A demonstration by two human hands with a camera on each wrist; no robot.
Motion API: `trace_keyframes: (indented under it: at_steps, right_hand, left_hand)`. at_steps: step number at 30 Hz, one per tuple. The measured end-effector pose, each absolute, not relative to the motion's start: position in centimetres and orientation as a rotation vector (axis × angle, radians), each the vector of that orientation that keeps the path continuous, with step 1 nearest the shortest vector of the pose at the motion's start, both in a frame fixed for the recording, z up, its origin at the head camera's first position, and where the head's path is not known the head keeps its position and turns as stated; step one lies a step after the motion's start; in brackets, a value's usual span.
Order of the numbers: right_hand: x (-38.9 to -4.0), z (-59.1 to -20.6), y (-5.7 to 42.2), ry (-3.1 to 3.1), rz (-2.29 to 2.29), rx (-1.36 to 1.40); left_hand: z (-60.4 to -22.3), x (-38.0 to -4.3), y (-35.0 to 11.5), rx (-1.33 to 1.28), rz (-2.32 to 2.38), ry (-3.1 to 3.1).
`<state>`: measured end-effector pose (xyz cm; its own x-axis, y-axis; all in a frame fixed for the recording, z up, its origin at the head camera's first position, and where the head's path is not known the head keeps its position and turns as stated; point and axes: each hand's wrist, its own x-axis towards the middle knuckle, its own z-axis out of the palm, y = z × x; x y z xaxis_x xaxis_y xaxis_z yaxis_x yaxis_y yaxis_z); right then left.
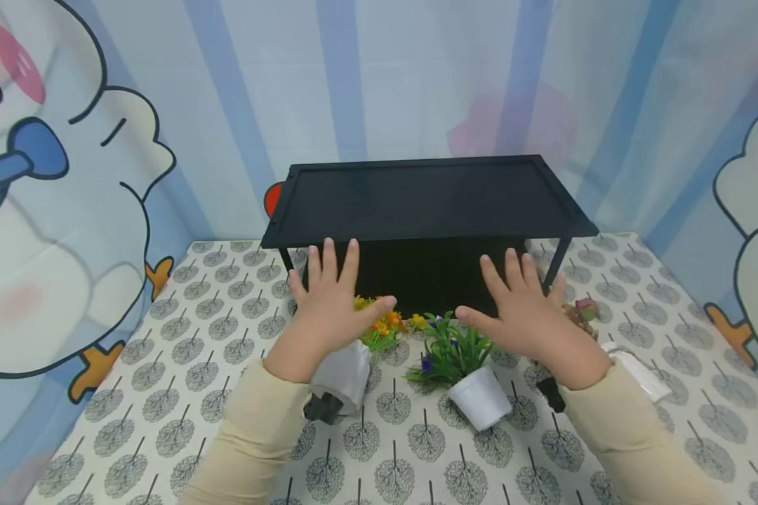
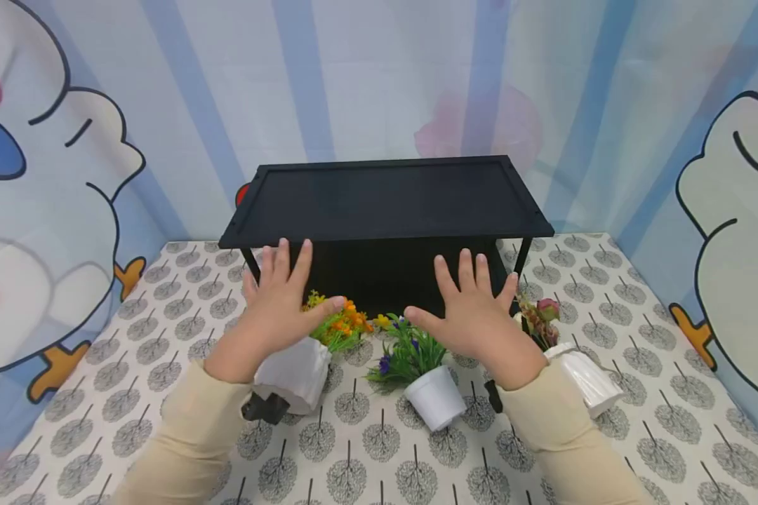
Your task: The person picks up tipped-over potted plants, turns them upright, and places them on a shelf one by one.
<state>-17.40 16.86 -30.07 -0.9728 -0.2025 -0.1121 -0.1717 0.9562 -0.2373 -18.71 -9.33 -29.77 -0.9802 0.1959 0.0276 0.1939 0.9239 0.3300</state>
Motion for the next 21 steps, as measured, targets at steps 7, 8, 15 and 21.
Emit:
trace_keyframes:
  at_steps: [7,8,15,21]
  right_hand:
    - [-16.5,-30.1,20.6,2.938,-0.354,-0.157]
    - [-16.4,-30.2,21.1,2.928,-0.372,-0.145]
    - [-15.3,-31.1,24.6,2.806,-0.547,-0.014]
    - [-14.7,-31.8,26.9,2.771,-0.522,0.112]
  left_hand:
    - [-28.1,-20.8,-13.2,0.142,0.781,3.175]
    - [-27.9,-21.1,-13.8,0.109,0.842,3.177]
    - [-27.8,-22.7,-17.2,-0.135,1.221,3.136]
    - [-28.9,-23.6,-18.4,-0.281,1.541,3.038]
